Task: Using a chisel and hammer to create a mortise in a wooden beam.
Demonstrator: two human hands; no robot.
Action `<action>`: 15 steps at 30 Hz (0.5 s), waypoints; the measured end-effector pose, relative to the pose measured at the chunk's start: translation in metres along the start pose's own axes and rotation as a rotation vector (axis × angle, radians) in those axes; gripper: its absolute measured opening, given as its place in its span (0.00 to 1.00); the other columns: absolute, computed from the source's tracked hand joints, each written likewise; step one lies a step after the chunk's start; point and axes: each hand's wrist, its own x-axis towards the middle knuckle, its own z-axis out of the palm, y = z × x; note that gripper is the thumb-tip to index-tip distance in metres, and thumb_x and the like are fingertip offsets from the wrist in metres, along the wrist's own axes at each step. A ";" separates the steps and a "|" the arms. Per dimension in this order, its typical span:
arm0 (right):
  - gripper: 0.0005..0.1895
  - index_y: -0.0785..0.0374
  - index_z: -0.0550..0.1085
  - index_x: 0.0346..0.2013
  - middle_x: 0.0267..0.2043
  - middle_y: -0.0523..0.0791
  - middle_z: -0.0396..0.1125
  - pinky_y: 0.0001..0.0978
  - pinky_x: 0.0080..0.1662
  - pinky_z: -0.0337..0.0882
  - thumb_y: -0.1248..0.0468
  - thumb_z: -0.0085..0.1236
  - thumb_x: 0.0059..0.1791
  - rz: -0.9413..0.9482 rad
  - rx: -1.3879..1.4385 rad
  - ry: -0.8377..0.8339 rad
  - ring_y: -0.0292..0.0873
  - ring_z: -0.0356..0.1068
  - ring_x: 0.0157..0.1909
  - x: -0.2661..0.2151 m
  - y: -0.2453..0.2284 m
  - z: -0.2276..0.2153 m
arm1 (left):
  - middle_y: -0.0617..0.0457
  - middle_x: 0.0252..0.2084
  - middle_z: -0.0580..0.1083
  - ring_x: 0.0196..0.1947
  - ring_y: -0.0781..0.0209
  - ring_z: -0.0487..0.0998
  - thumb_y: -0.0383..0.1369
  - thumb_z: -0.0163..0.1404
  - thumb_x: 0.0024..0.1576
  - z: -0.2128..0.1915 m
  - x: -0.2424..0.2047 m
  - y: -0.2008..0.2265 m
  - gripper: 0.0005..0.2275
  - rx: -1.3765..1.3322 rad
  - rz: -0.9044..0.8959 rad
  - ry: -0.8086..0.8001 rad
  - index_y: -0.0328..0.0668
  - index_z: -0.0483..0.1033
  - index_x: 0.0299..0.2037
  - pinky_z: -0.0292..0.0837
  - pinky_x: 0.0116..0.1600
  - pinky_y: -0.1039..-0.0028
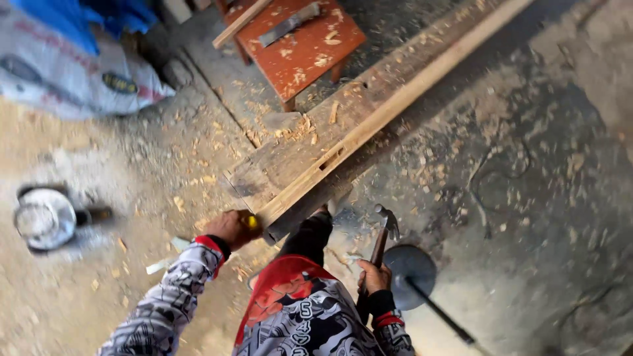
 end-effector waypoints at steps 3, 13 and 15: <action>0.14 0.62 0.70 0.30 0.17 0.44 0.62 0.39 0.19 0.63 0.62 0.68 0.41 -0.005 0.040 0.020 0.43 0.62 0.15 -0.016 0.054 0.006 | 0.46 0.44 0.80 0.47 0.44 0.81 0.52 0.58 0.48 0.002 -0.020 -0.018 0.21 -0.012 -0.053 0.010 0.55 0.81 0.48 0.76 0.50 0.56; 0.13 0.59 0.70 0.31 0.17 0.43 0.61 0.40 0.19 0.62 0.61 0.67 0.41 -0.014 0.241 0.049 0.43 0.62 0.14 -0.086 0.197 0.048 | 0.42 0.40 0.81 0.41 0.44 0.82 0.60 0.60 0.47 0.110 -0.088 -0.248 0.29 -0.007 -0.175 0.035 0.44 0.80 0.46 0.77 0.47 0.58; 0.12 0.59 0.71 0.32 0.16 0.43 0.61 0.41 0.18 0.61 0.61 0.66 0.41 -0.013 0.282 0.056 0.44 0.62 0.14 -0.083 0.218 0.065 | 0.42 0.42 0.79 0.42 0.43 0.80 0.60 0.60 0.48 0.142 -0.108 -0.309 0.29 0.125 -0.128 0.031 0.47 0.78 0.50 0.76 0.46 0.57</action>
